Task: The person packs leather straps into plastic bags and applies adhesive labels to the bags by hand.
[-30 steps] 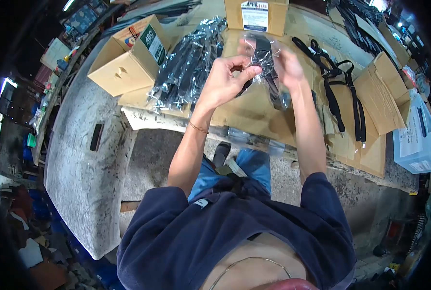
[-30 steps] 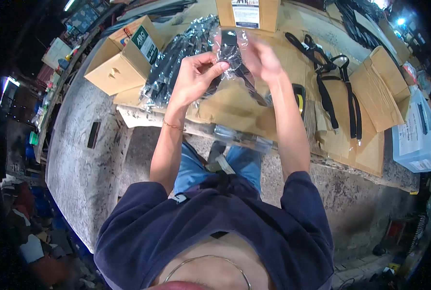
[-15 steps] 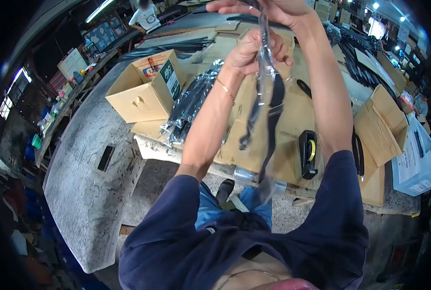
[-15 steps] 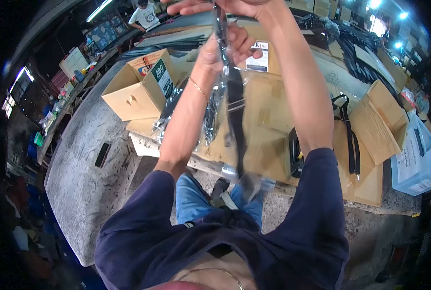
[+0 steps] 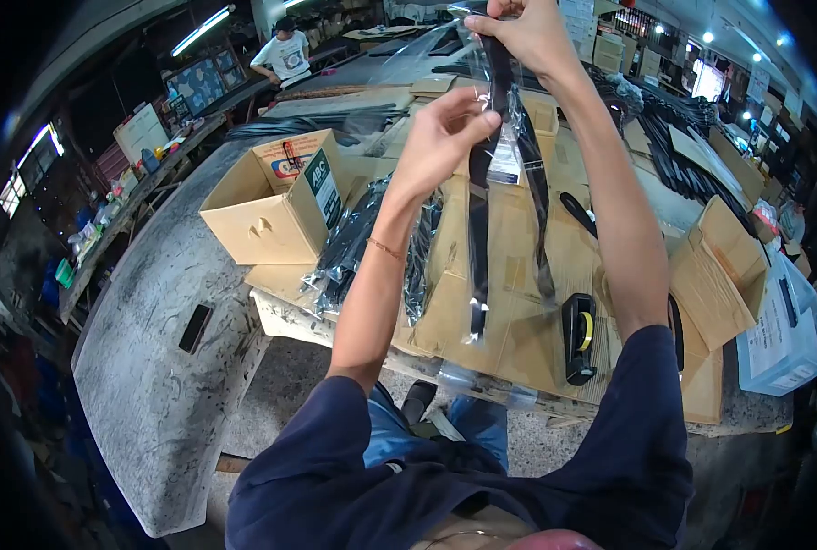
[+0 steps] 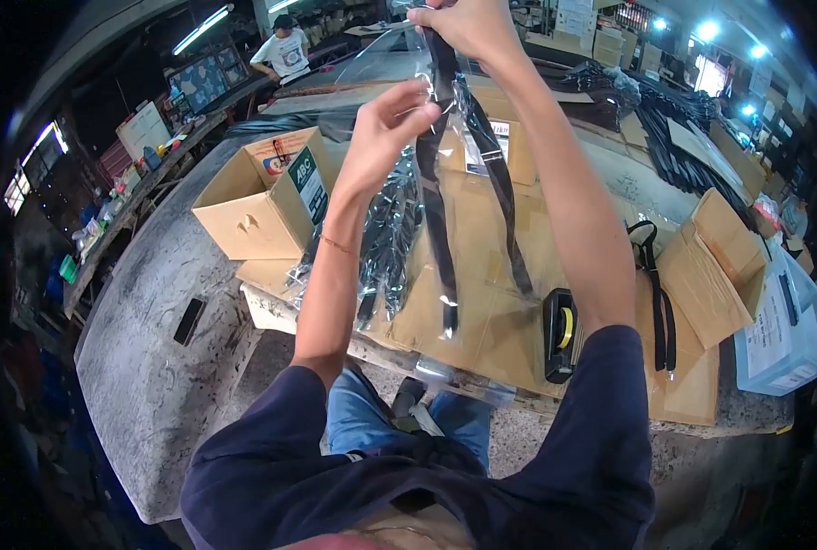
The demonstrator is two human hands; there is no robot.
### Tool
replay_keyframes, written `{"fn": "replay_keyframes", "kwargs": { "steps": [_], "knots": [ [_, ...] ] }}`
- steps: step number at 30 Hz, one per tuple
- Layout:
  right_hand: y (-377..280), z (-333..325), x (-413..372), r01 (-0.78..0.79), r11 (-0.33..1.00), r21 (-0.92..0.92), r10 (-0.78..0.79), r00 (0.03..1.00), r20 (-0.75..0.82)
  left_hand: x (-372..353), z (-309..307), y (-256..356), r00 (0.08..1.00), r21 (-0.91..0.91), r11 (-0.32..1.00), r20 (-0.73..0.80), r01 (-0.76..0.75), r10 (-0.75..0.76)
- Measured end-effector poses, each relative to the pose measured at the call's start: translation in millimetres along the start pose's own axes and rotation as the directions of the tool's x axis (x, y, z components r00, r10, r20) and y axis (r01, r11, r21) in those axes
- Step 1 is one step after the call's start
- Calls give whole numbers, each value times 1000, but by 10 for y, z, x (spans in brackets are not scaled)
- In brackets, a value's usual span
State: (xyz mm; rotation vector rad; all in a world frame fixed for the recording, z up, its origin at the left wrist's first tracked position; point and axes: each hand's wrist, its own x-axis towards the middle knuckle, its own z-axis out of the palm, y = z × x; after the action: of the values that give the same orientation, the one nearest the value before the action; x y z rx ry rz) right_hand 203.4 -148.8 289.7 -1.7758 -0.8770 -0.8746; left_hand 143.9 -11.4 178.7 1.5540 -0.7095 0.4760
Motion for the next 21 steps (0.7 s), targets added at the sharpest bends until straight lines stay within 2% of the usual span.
{"fn": "replay_keyframes", "kwargs": {
  "steps": [1,2,3,4,6,7,9,10,13,16,21],
  "knots": [
    [106,31,-4,51,991,-121,-49,999,17,25,-2,-92,996,24,998,-69,50,-48],
    [206,9,-80,45,992,-115,-43,999,20,19,-20,-154,996,26,998,-72,58,-56],
    [247,-35,-224,-140,990,-31,143,982,123,-1,-46,-206,996,-24,997,-60,67,-68],
    [288,-75,-394,-328,944,32,311,920,237,-28,-68,-244,996,-75,994,-48,76,-79],
    [412,-141,-824,-525,834,167,454,826,333,-113,-61,-299,991,-107,990,-90,87,-97],
    [472,-67,-1015,-532,830,164,459,821,339,-143,-64,-375,988,-80,990,-88,118,-124],
    [598,54,-1384,-511,759,404,422,858,292,-201,-34,-502,981,-70,981,-62,179,-184],
    [643,76,-1477,-527,749,402,444,849,286,-228,-3,-550,978,-75,977,-46,198,-202],
    [701,100,-1685,-537,611,581,507,830,235,-314,97,-641,970,-207,951,-28,230,-241],
    [721,84,-1799,-520,534,667,531,820,214,-360,169,-656,967,-274,933,-37,233,-252],
    [768,23,-1884,-460,560,689,481,858,182,-412,203,-675,946,-315,899,-10,304,-323]
  ]
}}
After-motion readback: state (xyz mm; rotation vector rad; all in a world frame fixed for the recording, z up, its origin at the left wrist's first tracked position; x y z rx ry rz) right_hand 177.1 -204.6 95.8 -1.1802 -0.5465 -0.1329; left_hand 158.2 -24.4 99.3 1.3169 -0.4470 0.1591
